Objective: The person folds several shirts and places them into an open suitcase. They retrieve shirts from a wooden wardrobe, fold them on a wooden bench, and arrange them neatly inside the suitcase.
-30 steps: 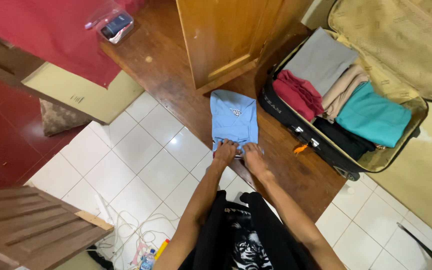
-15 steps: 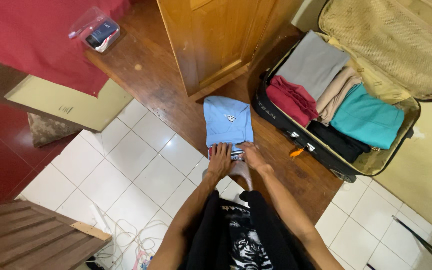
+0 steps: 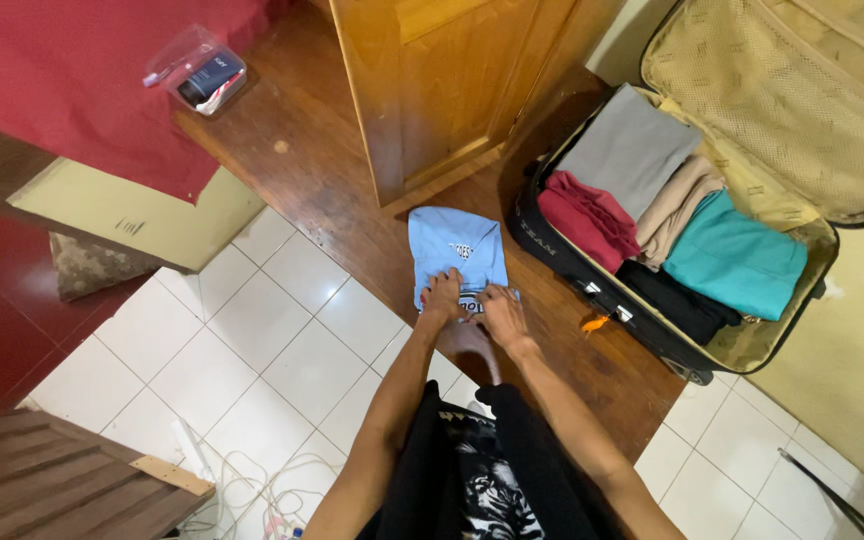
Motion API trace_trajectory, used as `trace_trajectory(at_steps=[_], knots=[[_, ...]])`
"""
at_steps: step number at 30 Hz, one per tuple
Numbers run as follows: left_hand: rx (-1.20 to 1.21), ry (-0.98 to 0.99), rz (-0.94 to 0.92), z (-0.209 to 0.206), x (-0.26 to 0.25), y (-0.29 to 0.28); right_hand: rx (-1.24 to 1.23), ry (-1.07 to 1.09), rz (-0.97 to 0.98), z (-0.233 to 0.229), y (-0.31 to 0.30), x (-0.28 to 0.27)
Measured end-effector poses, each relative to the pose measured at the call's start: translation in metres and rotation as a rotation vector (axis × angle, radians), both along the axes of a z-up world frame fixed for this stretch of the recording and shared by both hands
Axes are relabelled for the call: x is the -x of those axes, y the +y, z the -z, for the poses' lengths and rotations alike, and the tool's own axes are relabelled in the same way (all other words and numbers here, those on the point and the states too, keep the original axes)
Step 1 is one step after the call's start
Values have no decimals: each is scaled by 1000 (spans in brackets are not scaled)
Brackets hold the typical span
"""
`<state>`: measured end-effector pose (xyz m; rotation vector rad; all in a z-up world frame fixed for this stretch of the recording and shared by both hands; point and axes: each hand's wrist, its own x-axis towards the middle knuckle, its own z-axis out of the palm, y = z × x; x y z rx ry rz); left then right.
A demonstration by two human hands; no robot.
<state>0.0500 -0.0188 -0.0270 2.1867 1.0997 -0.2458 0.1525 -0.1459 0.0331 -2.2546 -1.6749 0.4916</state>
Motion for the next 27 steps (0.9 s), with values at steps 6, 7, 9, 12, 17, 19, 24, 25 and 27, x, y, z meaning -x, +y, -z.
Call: trace_trajectory(at_steps=[6, 7, 9, 12, 17, 19, 24, 25, 27], knots=[[-609, -173, 199, -16, 24, -38, 70, 168, -3, 14, 12, -25], [-727, -156, 208, -19, 29, -50, 84, 262, 15, 15, 14, -31], [-798, -145, 254, -22, 34, -58, 126, 359, 46, 17, 21, -37], [-684, -129, 334, -16, 35, -44, 160, 308, 46, 13, 28, -38], [-280, -107, 442, 2, 21, 5, -167, 13, -73, -8, 5, -26], [40, -40, 430, 3, 17, 21, -107, -72, -120, -14, -9, -17], [42, 155, 484, -5, 11, 1, 166, -105, -35, -3, -32, 3], [-91, 155, 465, -6, 18, -16, 195, -95, -25, 2, -34, 4], [-432, 76, 393, -8, 35, -48, 238, -62, -32, 11, -34, 3]])
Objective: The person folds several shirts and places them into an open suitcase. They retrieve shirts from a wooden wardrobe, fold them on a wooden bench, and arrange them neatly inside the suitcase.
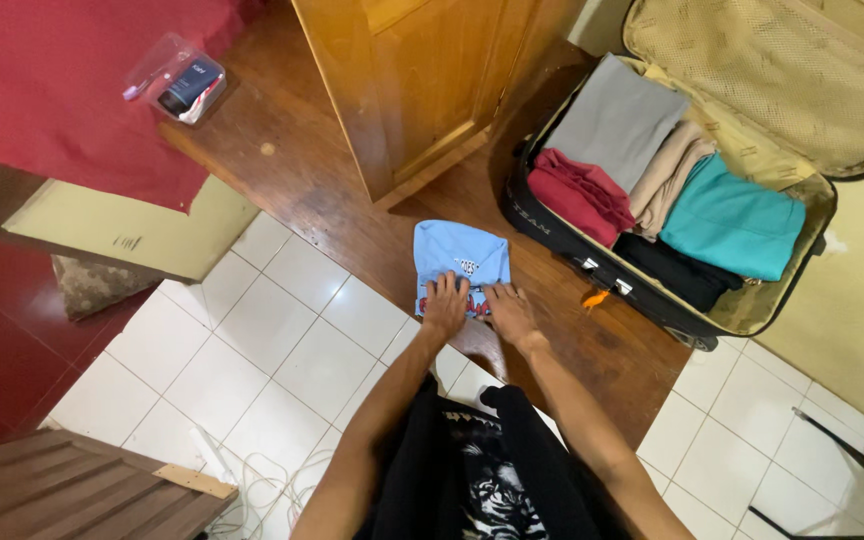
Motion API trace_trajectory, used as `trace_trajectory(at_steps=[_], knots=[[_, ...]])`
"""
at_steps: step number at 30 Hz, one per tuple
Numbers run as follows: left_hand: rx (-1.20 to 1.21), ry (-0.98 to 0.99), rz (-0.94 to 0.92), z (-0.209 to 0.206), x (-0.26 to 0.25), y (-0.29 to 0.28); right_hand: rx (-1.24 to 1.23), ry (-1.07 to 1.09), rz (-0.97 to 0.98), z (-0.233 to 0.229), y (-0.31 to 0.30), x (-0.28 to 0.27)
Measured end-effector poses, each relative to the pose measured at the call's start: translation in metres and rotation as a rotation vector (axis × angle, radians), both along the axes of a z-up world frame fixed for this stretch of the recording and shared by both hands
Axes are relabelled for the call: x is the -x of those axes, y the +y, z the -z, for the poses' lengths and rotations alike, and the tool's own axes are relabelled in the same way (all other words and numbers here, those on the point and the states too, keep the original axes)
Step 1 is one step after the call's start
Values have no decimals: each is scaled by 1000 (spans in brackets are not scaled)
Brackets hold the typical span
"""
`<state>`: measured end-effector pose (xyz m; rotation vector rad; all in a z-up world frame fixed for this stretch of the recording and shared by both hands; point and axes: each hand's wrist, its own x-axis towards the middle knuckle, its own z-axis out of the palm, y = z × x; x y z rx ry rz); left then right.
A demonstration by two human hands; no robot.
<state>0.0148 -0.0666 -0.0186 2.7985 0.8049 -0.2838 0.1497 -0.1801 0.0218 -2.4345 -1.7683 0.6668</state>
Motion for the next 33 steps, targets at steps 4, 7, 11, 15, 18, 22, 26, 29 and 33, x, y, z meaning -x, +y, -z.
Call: trace_trajectory(at_steps=[4, 7, 11, 15, 18, 22, 26, 29, 33], knots=[[-270, -382, -82, 0, 24, -42, 92, 139, -58, 4, 7, -13], [-151, -385, -39, 2, 29, -33, 191, -8, -81, -2, 9, -7], [106, -282, -7, -2, 16, 3, -8, -358, -97, -4, 0, 18], [274, -56, -31, -14, 0, 17, -369, -314, -65, 5, -12, 14], [33, -85, -9, -19, -9, 4, -238, -135, 33, 12, -6, 4], [-379, -222, 38, -11, -4, -32, -68, -133, 61, 18, 16, -7], [-350, -288, 87, 6, -9, -11, 167, -238, 36, 19, 41, -18], [-16, -261, 84, 9, -22, 21, -38, -318, 65, 9, 45, -12], [333, -221, 17, 10, -33, 59, -326, -212, 38, -4, 31, 7]])
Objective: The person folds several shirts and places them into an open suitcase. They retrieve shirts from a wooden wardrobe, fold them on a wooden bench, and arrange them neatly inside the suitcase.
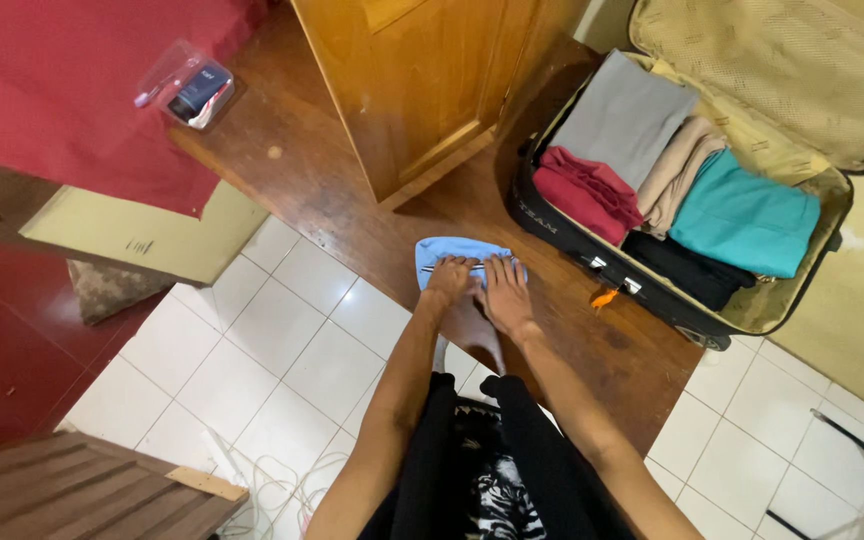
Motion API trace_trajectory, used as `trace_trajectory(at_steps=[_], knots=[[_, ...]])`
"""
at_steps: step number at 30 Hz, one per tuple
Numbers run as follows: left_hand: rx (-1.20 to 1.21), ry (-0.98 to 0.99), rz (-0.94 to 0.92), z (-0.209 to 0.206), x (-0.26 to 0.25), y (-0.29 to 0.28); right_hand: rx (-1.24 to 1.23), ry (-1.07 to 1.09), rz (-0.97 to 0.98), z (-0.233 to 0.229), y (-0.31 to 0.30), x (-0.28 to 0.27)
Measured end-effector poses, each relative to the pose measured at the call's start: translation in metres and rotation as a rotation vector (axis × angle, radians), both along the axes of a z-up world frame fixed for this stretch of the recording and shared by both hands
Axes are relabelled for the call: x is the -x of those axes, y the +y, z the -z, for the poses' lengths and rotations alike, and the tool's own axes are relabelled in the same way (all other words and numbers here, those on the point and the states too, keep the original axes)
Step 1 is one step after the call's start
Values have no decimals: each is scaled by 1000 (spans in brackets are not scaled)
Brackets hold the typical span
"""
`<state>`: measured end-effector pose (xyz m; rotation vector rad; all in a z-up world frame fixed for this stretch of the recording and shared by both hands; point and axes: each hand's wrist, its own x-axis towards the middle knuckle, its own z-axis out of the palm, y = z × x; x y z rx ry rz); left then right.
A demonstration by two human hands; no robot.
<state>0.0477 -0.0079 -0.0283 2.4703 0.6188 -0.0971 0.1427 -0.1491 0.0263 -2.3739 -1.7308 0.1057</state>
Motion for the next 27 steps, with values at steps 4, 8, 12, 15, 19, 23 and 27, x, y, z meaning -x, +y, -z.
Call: trace_trajectory(at_steps=[4, 8, 12, 15, 19, 23, 27], knots=[[-51, -34, -12, 4, -3, 5, 108, 94, -6, 4, 1, -7], [-291, -209, -38, 9, 1, 6, 274, 80, 58, 16, 24, -19], [-391, -209, -56, 2, -6, 16, 408, 144, 119, 7, 44, -27], [-226, -49, 44, -8, -11, 27, 416, 243, 168, -2, 49, -29], [-175, 22, 207, -28, -3, 39, 360, 227, 224, -6, 51, -22], [-180, 104, 269, -41, -8, 38, 374, 229, 301, -8, 43, -11], [-155, 143, 425, -47, -14, 41, 400, 336, 363, -14, 29, -3]])
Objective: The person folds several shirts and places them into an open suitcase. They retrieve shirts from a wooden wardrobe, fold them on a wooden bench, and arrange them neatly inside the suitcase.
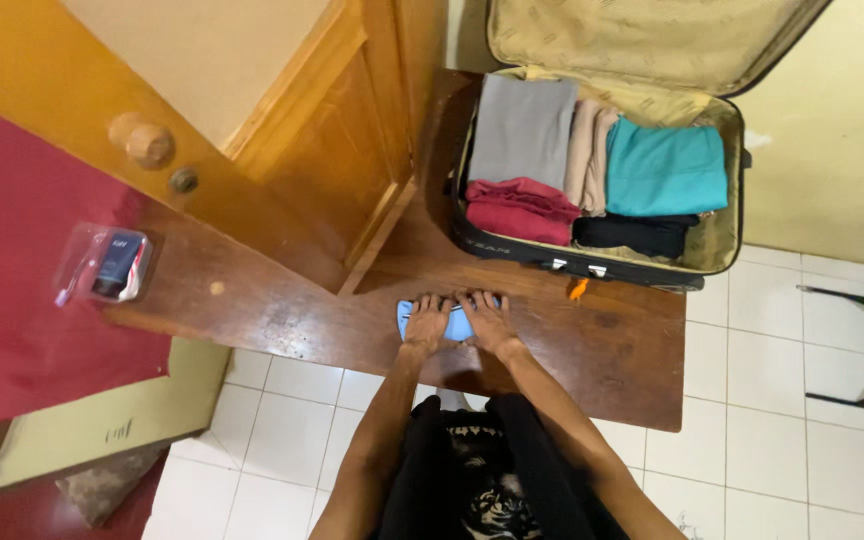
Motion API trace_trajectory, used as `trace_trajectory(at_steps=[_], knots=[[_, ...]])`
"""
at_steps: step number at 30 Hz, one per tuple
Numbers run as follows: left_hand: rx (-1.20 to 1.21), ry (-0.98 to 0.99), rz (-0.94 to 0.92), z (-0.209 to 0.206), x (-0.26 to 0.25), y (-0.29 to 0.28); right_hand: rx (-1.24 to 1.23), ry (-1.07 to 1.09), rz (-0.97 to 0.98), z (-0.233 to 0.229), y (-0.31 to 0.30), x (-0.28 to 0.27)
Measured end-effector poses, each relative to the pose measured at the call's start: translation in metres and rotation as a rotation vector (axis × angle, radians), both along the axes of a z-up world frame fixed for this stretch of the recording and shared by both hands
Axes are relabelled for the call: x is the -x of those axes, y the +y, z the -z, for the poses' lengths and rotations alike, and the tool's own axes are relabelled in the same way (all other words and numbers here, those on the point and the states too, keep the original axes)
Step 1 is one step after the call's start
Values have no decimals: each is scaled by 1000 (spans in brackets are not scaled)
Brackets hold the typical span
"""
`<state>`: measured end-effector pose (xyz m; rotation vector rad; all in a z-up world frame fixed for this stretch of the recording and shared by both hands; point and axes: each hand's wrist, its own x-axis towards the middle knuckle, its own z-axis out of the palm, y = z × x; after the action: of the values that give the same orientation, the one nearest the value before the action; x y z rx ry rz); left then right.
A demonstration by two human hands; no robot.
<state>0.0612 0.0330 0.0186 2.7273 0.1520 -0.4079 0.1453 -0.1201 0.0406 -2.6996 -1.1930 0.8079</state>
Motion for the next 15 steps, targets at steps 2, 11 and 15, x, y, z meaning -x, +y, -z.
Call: trace_trajectory(at_steps=[2, 11, 15], knots=[[11, 30, 132, -4, -4, -1, 0, 24, 5, -5, -12, 1], [275, -166, 321, -114, -66, -50, -219, 153, 259, -97, -111, -39], [467, -681, 289, -169, -118, -50, -485, 78, 454, -170, -162, -73]])
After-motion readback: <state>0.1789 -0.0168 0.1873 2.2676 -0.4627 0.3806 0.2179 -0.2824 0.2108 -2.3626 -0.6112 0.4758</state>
